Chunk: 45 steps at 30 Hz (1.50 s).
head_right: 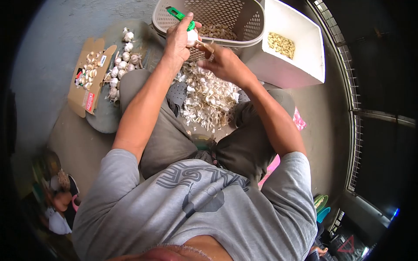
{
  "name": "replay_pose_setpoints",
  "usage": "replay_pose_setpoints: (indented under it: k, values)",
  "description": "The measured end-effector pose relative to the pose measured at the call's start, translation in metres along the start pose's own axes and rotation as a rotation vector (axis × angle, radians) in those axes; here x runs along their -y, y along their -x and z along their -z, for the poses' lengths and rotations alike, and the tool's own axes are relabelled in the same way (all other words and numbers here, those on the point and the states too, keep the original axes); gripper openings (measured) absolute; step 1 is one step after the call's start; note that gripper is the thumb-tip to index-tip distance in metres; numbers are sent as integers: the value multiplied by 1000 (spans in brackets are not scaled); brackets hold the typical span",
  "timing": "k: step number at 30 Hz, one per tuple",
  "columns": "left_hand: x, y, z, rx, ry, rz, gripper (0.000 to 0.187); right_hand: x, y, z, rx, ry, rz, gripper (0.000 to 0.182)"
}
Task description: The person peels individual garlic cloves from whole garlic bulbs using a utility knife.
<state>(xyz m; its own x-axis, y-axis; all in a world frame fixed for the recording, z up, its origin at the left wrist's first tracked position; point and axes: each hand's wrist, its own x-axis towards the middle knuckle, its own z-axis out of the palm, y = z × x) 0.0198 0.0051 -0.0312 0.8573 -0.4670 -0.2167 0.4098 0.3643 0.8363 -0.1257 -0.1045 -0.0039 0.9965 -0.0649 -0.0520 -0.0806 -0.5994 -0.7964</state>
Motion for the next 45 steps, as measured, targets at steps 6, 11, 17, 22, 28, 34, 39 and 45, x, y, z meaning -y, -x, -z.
replay_pose_setpoints:
  k: [6,11,17,22,28,34,39,45]
  values:
    - [4,6,-17,108,-30,-105,41,-2,-19,0,-203,-568,-7,31]
    - [8,17,-19,152,-89,-82,41,5,-27,5,-315,-473,-58,30]
    - [6,10,-14,190,-60,8,40,-4,-30,12,-290,-452,-24,27]
    - [1,5,-13,165,47,90,39,1,-24,23,-186,-497,-60,25]
    - [5,7,-14,296,-233,14,36,-2,-22,35,-55,-405,-89,24]
    - [8,9,-20,151,0,59,34,5,-21,24,-113,-552,-110,23]
    - [-5,-10,-3,20,64,51,38,8,-13,13,10,-244,-13,14]
    - [-8,-12,2,48,115,158,35,-26,-5,14,136,397,171,36]
